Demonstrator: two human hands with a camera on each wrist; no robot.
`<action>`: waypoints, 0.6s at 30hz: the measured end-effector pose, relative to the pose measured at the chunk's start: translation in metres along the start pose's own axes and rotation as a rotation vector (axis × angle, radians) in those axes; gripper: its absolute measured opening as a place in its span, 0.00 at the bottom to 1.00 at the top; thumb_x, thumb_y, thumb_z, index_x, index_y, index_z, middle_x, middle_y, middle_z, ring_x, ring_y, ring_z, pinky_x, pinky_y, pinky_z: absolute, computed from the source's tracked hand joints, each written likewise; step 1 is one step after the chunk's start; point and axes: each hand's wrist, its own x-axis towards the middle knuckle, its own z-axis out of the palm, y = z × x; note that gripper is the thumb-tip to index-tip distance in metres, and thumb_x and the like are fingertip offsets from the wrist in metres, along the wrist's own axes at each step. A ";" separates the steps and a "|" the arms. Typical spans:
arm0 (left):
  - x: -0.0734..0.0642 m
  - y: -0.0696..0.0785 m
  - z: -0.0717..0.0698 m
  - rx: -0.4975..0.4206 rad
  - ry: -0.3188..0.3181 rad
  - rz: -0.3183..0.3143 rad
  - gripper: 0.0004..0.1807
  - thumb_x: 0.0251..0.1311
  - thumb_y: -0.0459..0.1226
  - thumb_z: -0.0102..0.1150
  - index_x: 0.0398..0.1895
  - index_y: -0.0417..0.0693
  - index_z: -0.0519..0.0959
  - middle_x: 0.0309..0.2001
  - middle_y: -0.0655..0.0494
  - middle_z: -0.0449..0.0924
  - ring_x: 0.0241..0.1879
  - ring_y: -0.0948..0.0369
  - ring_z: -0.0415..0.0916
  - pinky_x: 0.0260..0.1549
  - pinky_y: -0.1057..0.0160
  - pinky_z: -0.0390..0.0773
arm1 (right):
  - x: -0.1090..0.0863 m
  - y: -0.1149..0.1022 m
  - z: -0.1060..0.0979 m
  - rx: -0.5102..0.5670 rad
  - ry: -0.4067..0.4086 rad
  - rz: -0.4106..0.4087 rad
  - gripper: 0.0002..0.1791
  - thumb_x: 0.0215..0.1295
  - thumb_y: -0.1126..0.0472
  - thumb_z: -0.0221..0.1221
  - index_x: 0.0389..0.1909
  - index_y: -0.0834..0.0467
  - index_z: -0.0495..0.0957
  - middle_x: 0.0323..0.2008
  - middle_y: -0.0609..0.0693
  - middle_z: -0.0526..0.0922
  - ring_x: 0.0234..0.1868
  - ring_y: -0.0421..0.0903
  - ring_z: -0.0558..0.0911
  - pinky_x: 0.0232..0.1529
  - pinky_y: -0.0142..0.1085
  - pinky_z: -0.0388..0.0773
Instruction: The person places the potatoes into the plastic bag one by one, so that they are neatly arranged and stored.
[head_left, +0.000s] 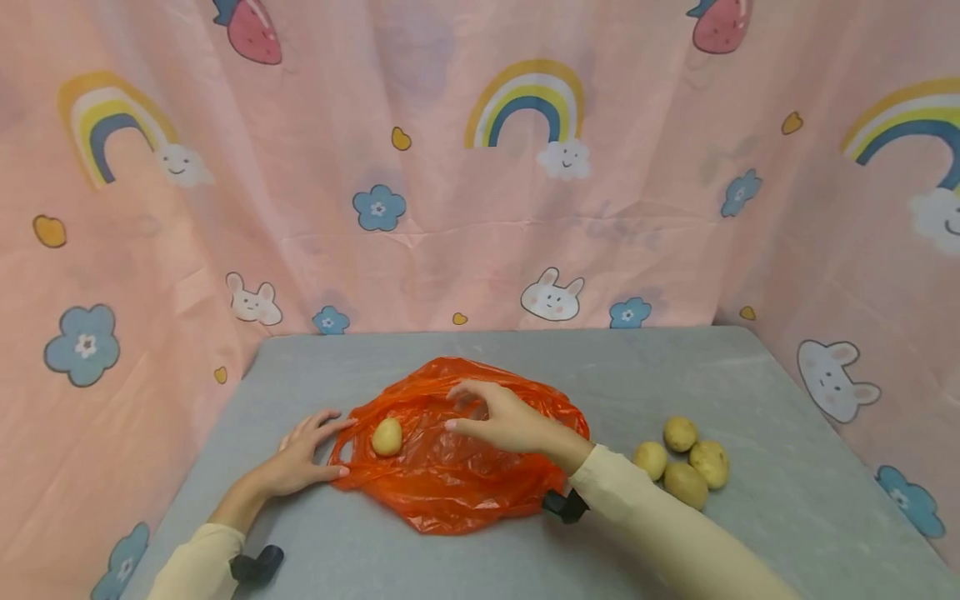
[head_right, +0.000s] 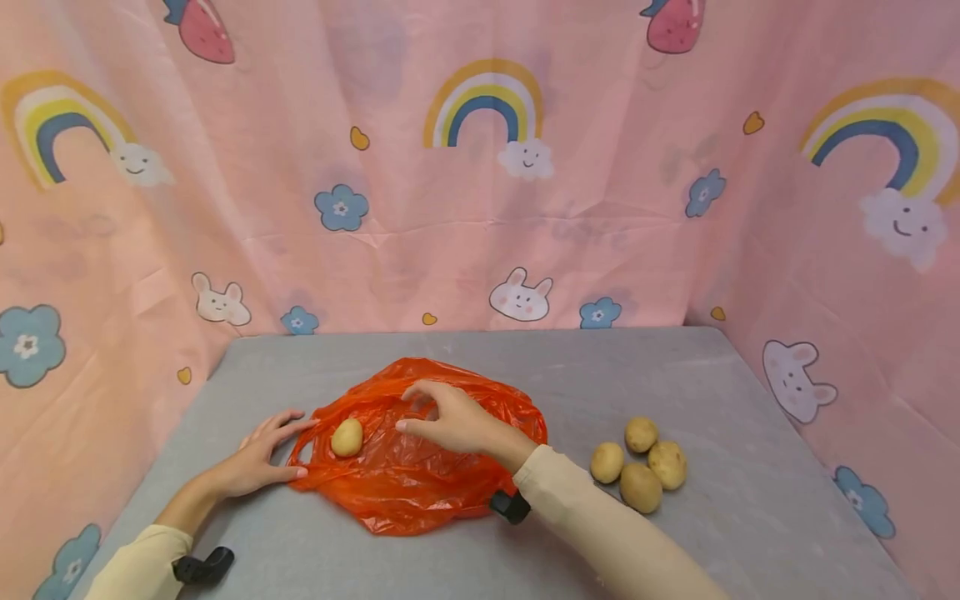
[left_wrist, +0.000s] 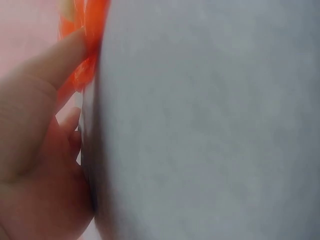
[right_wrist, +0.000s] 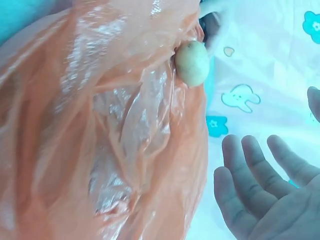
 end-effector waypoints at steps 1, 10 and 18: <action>0.001 0.000 -0.001 0.005 -0.004 -0.002 0.39 0.57 0.49 0.71 0.72 0.51 0.71 0.75 0.37 0.55 0.74 0.33 0.43 0.63 0.23 0.39 | -0.003 0.001 -0.001 0.001 0.011 -0.002 0.24 0.70 0.49 0.62 0.63 0.55 0.74 0.60 0.55 0.79 0.58 0.52 0.79 0.58 0.49 0.79; 0.000 -0.004 -0.005 0.007 0.007 -0.011 0.39 0.56 0.49 0.73 0.71 0.53 0.71 0.76 0.39 0.55 0.74 0.33 0.44 0.62 0.22 0.40 | -0.029 0.012 -0.009 -0.015 0.103 -0.050 0.24 0.70 0.49 0.63 0.63 0.51 0.75 0.59 0.53 0.81 0.55 0.51 0.81 0.55 0.44 0.79; 0.001 -0.006 -0.002 0.012 0.012 0.012 0.41 0.55 0.50 0.73 0.72 0.53 0.71 0.76 0.39 0.55 0.74 0.33 0.45 0.63 0.23 0.41 | -0.051 0.024 -0.026 -0.034 0.116 -0.083 0.23 0.70 0.52 0.63 0.62 0.56 0.75 0.58 0.56 0.82 0.52 0.52 0.82 0.53 0.47 0.80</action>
